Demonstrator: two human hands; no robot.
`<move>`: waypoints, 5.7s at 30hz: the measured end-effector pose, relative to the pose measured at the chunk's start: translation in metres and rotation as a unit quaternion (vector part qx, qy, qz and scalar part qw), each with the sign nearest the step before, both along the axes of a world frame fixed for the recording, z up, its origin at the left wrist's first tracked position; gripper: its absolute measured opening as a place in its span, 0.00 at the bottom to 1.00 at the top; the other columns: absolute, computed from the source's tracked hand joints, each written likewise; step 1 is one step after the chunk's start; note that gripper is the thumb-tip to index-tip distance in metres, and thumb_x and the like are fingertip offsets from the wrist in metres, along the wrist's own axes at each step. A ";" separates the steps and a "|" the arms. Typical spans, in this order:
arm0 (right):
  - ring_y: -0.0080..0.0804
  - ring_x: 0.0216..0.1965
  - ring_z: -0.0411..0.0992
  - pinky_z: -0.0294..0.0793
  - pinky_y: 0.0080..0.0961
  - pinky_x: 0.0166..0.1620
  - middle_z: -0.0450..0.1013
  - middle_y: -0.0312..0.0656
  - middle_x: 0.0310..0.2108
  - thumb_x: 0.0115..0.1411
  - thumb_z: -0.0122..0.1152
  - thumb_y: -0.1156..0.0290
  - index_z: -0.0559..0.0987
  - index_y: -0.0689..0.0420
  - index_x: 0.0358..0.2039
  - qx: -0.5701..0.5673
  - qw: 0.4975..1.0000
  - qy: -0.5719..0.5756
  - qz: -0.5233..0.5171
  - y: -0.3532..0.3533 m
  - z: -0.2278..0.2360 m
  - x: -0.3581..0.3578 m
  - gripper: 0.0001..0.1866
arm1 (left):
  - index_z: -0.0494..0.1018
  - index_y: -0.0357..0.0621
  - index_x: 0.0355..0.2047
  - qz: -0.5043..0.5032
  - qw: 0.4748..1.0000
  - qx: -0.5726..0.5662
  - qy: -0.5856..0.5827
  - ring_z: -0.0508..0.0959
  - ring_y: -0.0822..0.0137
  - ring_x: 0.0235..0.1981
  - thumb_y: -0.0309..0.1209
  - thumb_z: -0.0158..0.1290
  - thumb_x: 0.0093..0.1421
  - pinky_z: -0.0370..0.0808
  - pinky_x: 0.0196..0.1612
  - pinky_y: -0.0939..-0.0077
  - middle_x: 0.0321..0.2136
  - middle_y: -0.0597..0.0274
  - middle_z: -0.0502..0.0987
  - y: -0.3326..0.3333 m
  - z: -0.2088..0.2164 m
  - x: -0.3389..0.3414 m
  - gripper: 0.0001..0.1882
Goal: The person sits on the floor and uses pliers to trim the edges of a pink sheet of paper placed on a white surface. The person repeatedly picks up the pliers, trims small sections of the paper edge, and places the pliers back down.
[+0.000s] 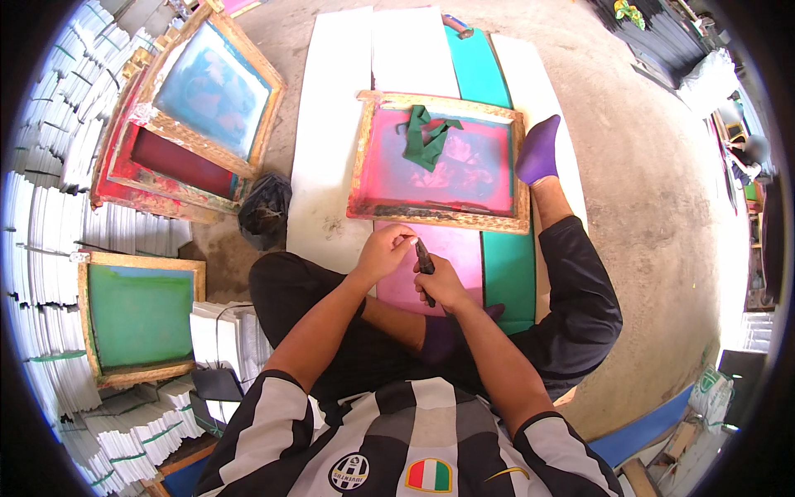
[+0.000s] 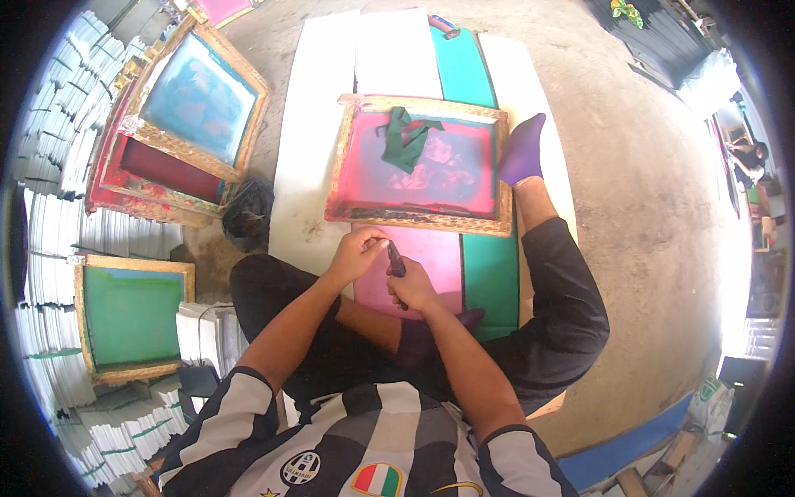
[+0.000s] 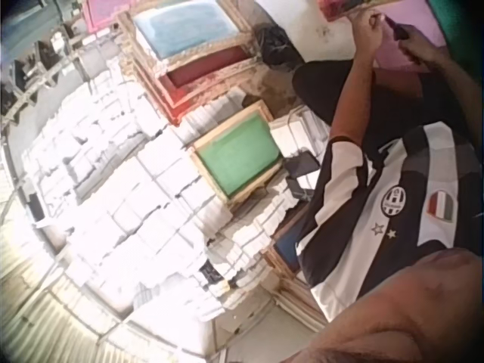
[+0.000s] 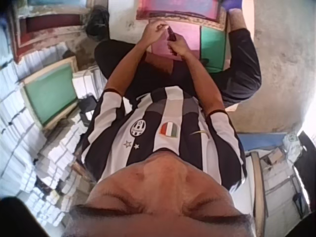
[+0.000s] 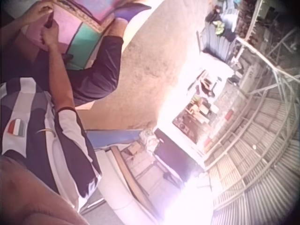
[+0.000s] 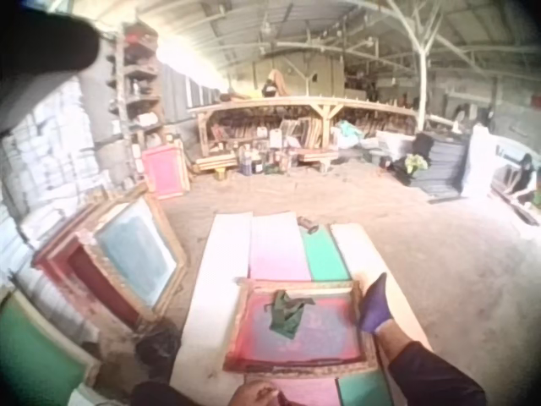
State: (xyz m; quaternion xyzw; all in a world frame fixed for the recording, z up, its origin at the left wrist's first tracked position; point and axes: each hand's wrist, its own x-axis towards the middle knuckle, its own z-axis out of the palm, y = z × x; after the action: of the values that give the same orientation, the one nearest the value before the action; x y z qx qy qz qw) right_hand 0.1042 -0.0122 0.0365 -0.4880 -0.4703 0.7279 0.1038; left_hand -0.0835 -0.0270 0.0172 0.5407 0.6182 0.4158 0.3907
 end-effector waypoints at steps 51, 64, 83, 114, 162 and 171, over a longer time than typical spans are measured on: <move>0.42 0.17 0.75 0.70 0.41 0.17 0.75 0.55 0.23 0.59 0.50 0.75 0.75 0.72 0.34 0.036 0.931 -0.357 -0.063 0.117 -0.034 0.125 0.11 | 0.81 0.46 0.43 0.187 0.818 -0.341 0.423 0.83 0.48 0.47 0.36 0.57 0.63 0.80 0.48 0.53 0.44 0.50 0.83 0.010 0.008 -0.110 0.12; 0.42 0.21 0.79 0.76 0.39 0.21 0.79 0.54 0.28 0.60 0.51 0.73 0.76 0.66 0.41 0.138 0.907 -0.380 -0.117 0.097 -0.069 0.121 0.12 | 0.81 0.47 0.41 0.201 0.833 -0.313 0.410 0.83 0.48 0.44 0.39 0.58 0.63 0.79 0.46 0.52 0.41 0.52 0.84 0.015 0.008 -0.098 0.12; 0.63 0.44 0.79 0.77 0.53 0.50 0.80 0.60 0.39 0.60 0.57 0.65 0.78 0.59 0.44 0.258 0.891 -0.356 -0.115 0.051 -0.051 0.088 0.15 | 0.81 0.42 0.35 0.221 0.858 -0.285 0.366 0.83 0.45 0.40 0.39 0.59 0.63 0.79 0.44 0.52 0.37 0.49 0.84 0.001 0.027 -0.088 0.13; 0.31 0.35 0.78 0.78 0.31 0.34 0.77 0.43 0.39 0.68 0.59 0.61 0.71 0.58 0.62 0.000 0.998 0.010 0.059 0.007 -0.015 -0.008 0.25 | 0.81 0.40 0.34 0.108 0.978 -0.145 0.105 0.82 0.57 0.32 0.38 0.61 0.61 0.77 0.36 0.63 0.31 0.56 0.83 -0.008 -0.040 -0.094 0.13; 0.47 0.25 0.79 0.80 0.52 0.25 0.75 0.54 0.31 0.66 0.60 0.67 0.72 0.69 0.47 -0.136 0.939 -0.307 0.072 0.171 -0.008 0.149 0.18 | 0.84 0.47 0.43 0.215 0.837 -0.379 0.330 0.83 0.46 0.48 0.39 0.60 0.61 0.79 0.50 0.53 0.44 0.47 0.84 0.007 -0.006 -0.110 0.14; 0.41 0.17 0.75 0.71 0.43 0.17 0.76 0.52 0.23 0.62 0.55 0.69 0.73 0.68 0.42 0.068 0.932 -0.352 0.053 0.132 -0.024 0.144 0.14 | 0.84 0.47 0.43 0.206 0.838 -0.377 0.335 0.83 0.46 0.48 0.40 0.60 0.61 0.79 0.50 0.53 0.44 0.48 0.84 0.009 -0.003 -0.105 0.14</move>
State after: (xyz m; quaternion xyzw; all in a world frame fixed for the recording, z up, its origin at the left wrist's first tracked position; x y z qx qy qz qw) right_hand 0.2479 0.1202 0.0121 -0.6790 -0.5502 0.4804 -0.0742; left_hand -0.1884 -0.0183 0.0143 0.3179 0.9174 0.0146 0.2389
